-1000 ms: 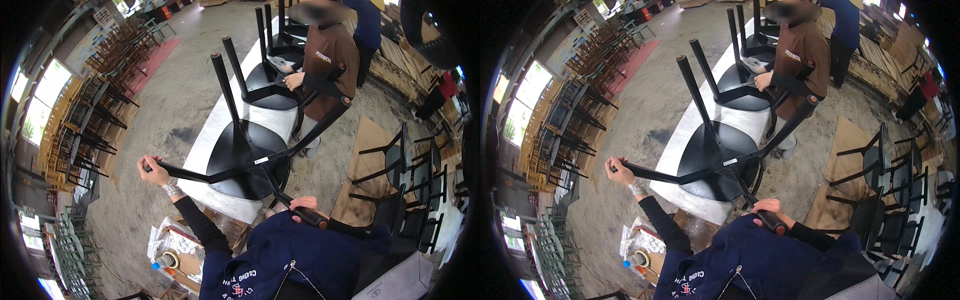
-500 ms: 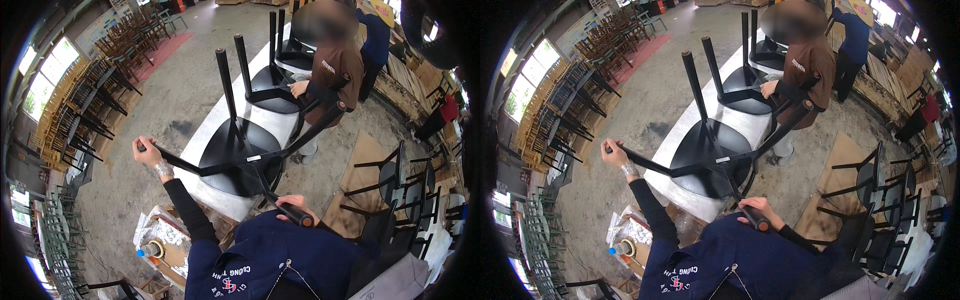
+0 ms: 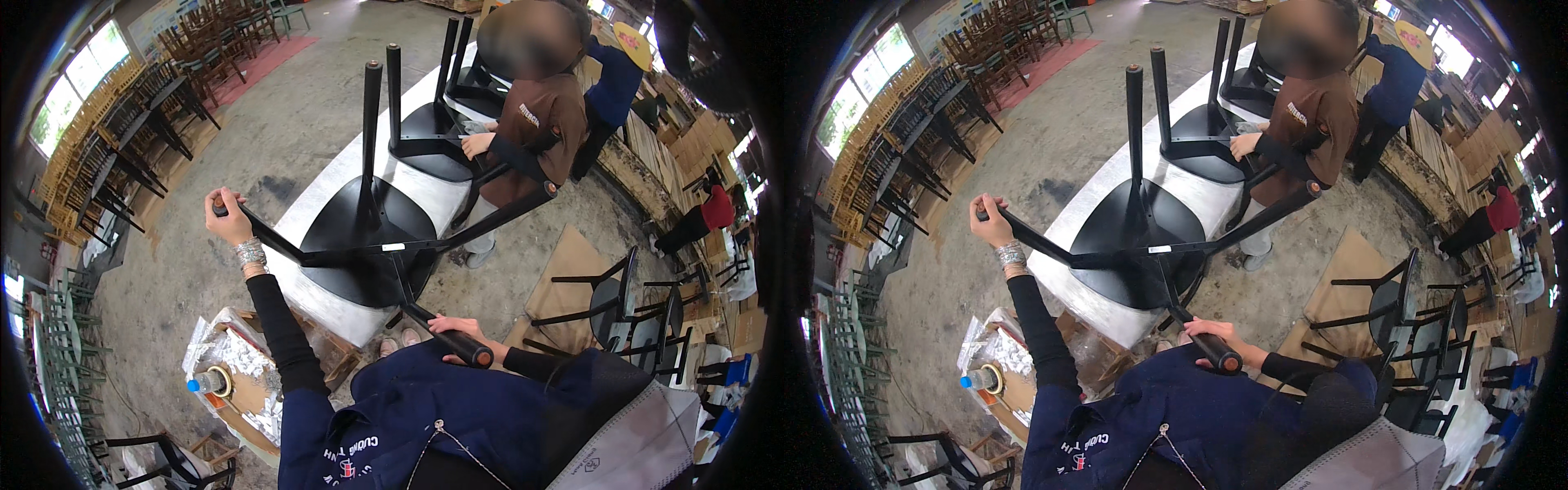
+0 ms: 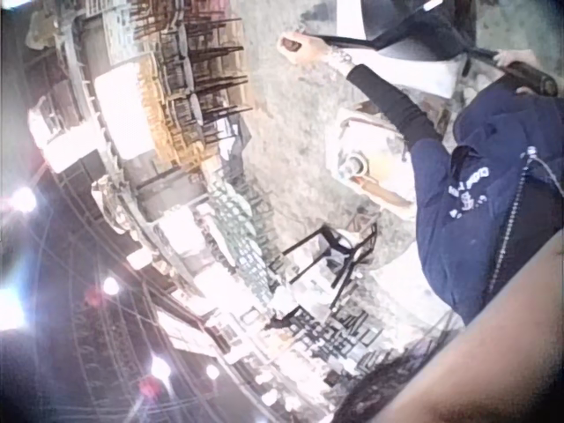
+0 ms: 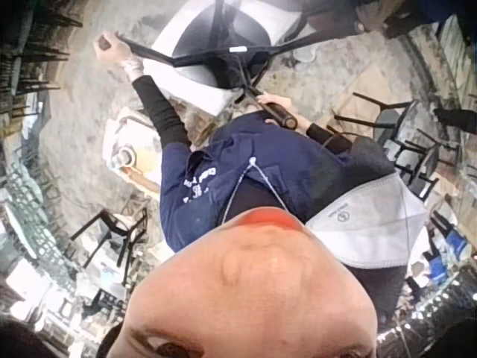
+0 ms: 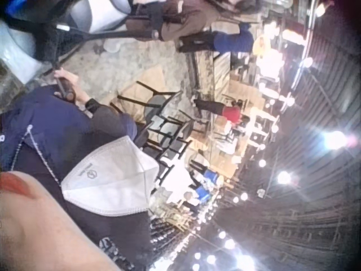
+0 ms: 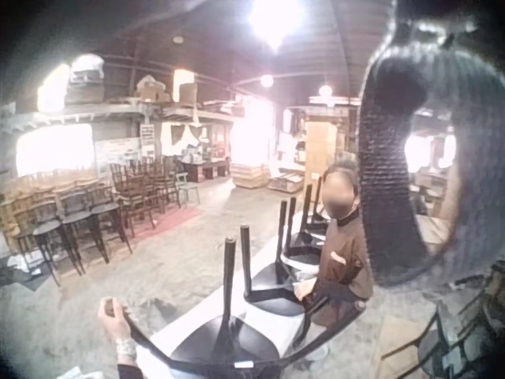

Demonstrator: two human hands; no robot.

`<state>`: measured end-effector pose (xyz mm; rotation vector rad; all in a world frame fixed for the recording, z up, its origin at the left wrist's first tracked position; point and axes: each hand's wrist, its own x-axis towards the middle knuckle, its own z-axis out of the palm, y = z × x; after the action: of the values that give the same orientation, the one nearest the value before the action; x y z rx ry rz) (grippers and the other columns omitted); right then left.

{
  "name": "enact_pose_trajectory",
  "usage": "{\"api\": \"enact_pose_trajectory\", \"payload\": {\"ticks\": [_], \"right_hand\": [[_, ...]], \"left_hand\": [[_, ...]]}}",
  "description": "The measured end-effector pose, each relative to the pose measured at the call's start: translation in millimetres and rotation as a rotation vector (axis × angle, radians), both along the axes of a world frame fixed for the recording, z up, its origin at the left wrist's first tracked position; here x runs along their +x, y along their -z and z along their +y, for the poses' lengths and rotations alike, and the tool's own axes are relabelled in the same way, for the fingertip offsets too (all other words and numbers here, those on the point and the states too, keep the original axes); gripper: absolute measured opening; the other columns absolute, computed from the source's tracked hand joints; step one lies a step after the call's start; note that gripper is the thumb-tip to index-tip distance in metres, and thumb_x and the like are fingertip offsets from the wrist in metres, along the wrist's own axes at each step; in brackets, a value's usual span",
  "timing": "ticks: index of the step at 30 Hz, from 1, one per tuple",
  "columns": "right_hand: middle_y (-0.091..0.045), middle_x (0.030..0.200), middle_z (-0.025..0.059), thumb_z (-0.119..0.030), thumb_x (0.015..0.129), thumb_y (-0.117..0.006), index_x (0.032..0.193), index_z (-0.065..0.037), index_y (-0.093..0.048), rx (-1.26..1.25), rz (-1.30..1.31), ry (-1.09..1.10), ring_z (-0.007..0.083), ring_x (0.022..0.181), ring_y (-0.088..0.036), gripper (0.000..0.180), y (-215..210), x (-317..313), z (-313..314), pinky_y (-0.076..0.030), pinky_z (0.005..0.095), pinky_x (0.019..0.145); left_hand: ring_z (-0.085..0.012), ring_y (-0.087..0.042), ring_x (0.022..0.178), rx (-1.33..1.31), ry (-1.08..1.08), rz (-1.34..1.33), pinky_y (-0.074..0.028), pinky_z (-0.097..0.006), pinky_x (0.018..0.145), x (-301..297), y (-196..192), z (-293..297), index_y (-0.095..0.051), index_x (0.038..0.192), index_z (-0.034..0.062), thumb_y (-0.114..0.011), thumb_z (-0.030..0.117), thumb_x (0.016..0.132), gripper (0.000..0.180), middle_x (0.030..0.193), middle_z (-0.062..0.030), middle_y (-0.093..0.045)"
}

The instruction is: The person applies small white labels to the underside of black chairs using a hammer to secure them. The person repeatedly picks up chairs, places them upside down, hammers the labels, and sets the chairs upright.

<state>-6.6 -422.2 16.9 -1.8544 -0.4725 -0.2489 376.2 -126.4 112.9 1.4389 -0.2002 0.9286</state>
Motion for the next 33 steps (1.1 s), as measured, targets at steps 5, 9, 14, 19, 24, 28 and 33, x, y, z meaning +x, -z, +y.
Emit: {"api": "enact_pose_trajectory", "payload": {"ticks": [5,9,14,19,24,28,33], "right_hand": [[-0.063,0.107,0.0141,-0.023,0.071,-0.078,0.105,-0.003,-0.057,-0.009,-0.051,-0.004,0.029,0.108,-0.06,0.046,-2.4,-6.6,-6.3,-0.043,0.0436,0.098],[-0.065,0.094,0.015,-0.023,0.073,-0.074,0.096,-0.001,-0.059,0.145,-0.151,0.141,0.028,0.091,-0.065,0.035,3.4,1.7,18.0,-0.048,0.0428,0.093],[-0.065,0.075,0.0122,-0.019,0.074,-0.07,0.086,0.001,-0.06,0.166,-0.191,0.203,0.0257,0.073,-0.067,0.025,18.7,3.5,22.9,-0.053,0.041,0.08],[-0.067,0.074,0.0086,-0.021,0.073,-0.074,0.079,-0.003,-0.063,0.089,-0.27,0.19,0.0237,0.073,-0.068,0.022,29.2,4.0,18.2,-0.055,0.0359,0.075],[-0.066,0.075,0.0081,-0.023,0.074,-0.074,0.081,-0.003,-0.063,-0.014,-0.308,0.189,0.024,0.072,-0.067,0.023,22.3,13.9,8.8,-0.054,0.0349,0.074],[-0.067,0.076,0.0096,-0.022,0.077,-0.073,0.081,-0.001,-0.063,-0.036,-0.374,0.153,0.0246,0.074,-0.068,0.023,21.2,20.4,4.2,-0.055,0.0355,0.074],[-0.066,0.075,0.0083,-0.024,0.075,-0.073,0.08,-0.002,-0.063,0.014,-0.35,0.18,0.0241,0.072,-0.067,0.024,16.1,21.1,4.2,-0.055,0.0354,0.072]], "left_hand": [[-0.0122,-0.059,0.055,-0.039,0.005,0.016,-0.048,-0.024,0.052,-3.7,8.1,-0.6,-0.058,0.083,-0.002,-0.059,0.015,0.088,0.018,0.065,-0.0079,-0.062],[-0.0121,-0.059,0.058,-0.053,0.021,0.066,-0.048,-0.024,0.054,-13.2,4.6,1.4,-0.059,0.085,-0.0022,-0.059,0.015,0.089,0.017,0.068,-0.0078,-0.061],[-0.0128,-0.058,0.059,-0.051,0.053,0.026,-0.048,-0.025,0.055,-10.6,4.9,1.3,-0.058,0.089,-0.0029,-0.059,0.014,0.089,0.017,0.07,-0.007,-0.06],[-0.0122,-0.059,0.06,-0.092,0.041,0.018,-0.049,-0.025,0.056,-6.8,16.2,4.1,-0.056,0.09,-0.0024,-0.059,0.012,0.089,0.014,0.071,-0.0075,-0.061],[-0.0131,-0.058,0.059,-0.033,-0.032,0.03,-0.048,-0.025,0.056,-2.4,11.0,1.7,-0.057,0.091,-0.0026,-0.057,0.013,0.09,0.016,0.071,-0.0082,-0.06],[-0.0139,-0.058,0.058,-0.041,-0.057,0.041,-0.049,-0.025,0.055,5.9,21.1,6.5,-0.057,0.093,-0.0029,-0.057,0.016,0.09,0.019,0.071,-0.0089,-0.06],[-0.0142,-0.057,0.059,-0.08,-0.062,0.017,-0.05,-0.026,0.055,8.6,22.2,0.2,-0.056,0.091,-0.0025,-0.057,0.018,0.09,0.02,0.071,-0.0102,-0.061]]}}
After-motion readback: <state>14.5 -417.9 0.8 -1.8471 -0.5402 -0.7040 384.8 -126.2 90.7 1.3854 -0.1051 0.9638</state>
